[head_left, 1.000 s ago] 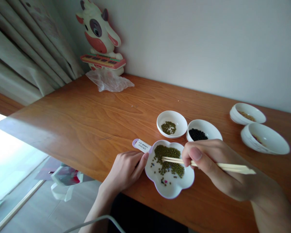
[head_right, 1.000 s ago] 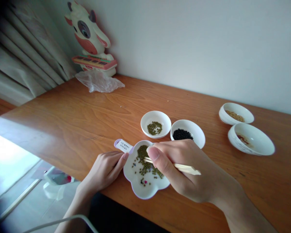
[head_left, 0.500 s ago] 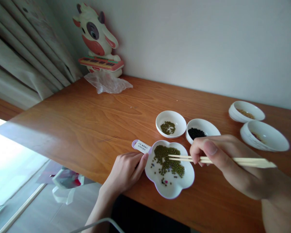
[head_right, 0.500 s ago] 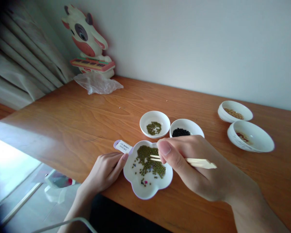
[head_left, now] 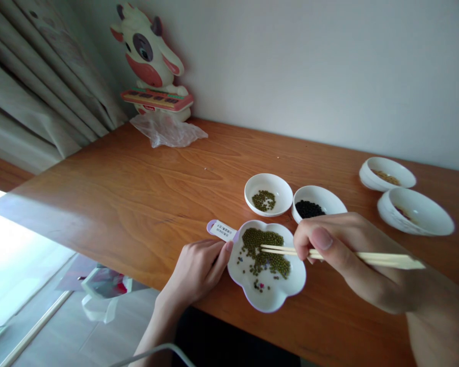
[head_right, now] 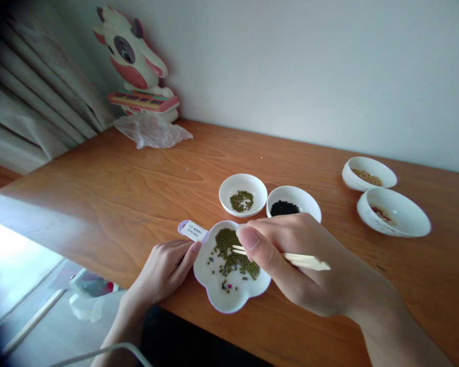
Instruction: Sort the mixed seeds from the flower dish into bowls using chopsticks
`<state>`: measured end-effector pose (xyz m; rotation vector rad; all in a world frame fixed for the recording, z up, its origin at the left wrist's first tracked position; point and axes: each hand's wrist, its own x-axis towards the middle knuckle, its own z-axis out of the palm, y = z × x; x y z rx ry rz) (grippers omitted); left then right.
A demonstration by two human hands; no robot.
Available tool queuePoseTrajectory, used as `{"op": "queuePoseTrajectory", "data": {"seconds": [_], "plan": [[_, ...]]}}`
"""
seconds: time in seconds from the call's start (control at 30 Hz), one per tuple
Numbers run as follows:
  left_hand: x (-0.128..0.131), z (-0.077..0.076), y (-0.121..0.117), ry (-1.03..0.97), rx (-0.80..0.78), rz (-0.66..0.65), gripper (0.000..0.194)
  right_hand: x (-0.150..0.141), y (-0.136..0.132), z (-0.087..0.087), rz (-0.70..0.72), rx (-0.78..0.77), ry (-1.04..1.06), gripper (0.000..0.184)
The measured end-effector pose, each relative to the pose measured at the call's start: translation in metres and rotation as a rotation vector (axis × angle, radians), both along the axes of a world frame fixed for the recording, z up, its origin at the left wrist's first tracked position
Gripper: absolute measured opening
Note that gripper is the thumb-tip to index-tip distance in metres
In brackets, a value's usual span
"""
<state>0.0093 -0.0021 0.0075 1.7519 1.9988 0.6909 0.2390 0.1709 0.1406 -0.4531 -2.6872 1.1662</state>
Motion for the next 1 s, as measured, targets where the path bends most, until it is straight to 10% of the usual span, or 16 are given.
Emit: {"op": "queuePoseTrajectory", "data": {"seconds": [1.0], "plan": [[-0.0006, 0.0005, 0.0002, -0.008, -0.016, 0.008, 0.043, -0.0048, -0.0022, -0.005, 0.103, -0.061, -0.045, 0.05]]}}
